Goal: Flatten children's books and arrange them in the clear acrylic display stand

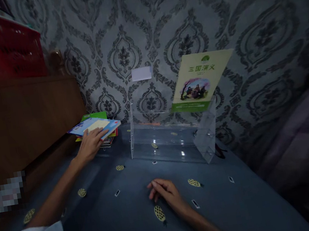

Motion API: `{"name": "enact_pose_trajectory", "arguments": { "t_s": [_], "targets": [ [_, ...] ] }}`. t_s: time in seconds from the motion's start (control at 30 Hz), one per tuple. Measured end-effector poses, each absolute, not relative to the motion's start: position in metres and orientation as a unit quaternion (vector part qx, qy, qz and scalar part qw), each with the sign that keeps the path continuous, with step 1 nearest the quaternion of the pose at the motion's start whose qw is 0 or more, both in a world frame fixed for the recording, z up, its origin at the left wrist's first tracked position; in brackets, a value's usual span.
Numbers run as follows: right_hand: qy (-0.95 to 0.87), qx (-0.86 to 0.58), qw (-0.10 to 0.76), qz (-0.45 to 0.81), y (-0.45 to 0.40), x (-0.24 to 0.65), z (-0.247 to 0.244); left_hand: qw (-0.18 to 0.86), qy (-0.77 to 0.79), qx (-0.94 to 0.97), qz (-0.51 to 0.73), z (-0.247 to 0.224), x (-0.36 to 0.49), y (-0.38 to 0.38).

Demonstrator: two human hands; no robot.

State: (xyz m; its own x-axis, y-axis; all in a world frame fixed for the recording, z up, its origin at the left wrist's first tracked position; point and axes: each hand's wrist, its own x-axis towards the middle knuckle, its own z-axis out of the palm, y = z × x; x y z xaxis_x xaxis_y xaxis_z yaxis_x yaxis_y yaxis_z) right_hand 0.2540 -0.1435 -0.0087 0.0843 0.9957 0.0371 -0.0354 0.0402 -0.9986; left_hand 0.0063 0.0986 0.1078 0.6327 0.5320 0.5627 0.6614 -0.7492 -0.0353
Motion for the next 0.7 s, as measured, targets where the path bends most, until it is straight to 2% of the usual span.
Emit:
{"name": "enact_pose_trajectory", "arguments": {
  "t_s": [0.13,0.27,0.33,0.43,0.57,0.7],
  "targets": [
    [-0.386,-0.453,0.577,0.56,-0.144,0.257,-0.003,0.118,-0.224,-0.899,-0.358,0.084,-0.025,0.05],
    [-0.31,-0.382,0.56,0.667,-0.142,0.262,0.002,0.07,-0.111,-0.925,-0.356,0.047,-0.035,-0.039],
    [-0.293,-0.365,0.554,0.688,-0.142,0.264,0.004,0.033,-0.06,-0.947,-0.314,0.031,-0.034,-0.08],
    [-0.266,-0.374,0.573,0.679,-0.144,0.262,0.004,-0.009,0.005,-0.987,-0.162,0.021,-0.028,-0.115],
    [-0.249,-0.419,0.593,0.641,-0.149,0.258,0.002,-0.074,-0.053,-0.991,-0.099,0.019,-0.02,-0.119],
    [-0.265,-0.448,0.612,0.595,-0.15,0.255,-0.003,-0.075,-0.135,-0.982,-0.106,0.008,-0.012,-0.114]
  ]
}}
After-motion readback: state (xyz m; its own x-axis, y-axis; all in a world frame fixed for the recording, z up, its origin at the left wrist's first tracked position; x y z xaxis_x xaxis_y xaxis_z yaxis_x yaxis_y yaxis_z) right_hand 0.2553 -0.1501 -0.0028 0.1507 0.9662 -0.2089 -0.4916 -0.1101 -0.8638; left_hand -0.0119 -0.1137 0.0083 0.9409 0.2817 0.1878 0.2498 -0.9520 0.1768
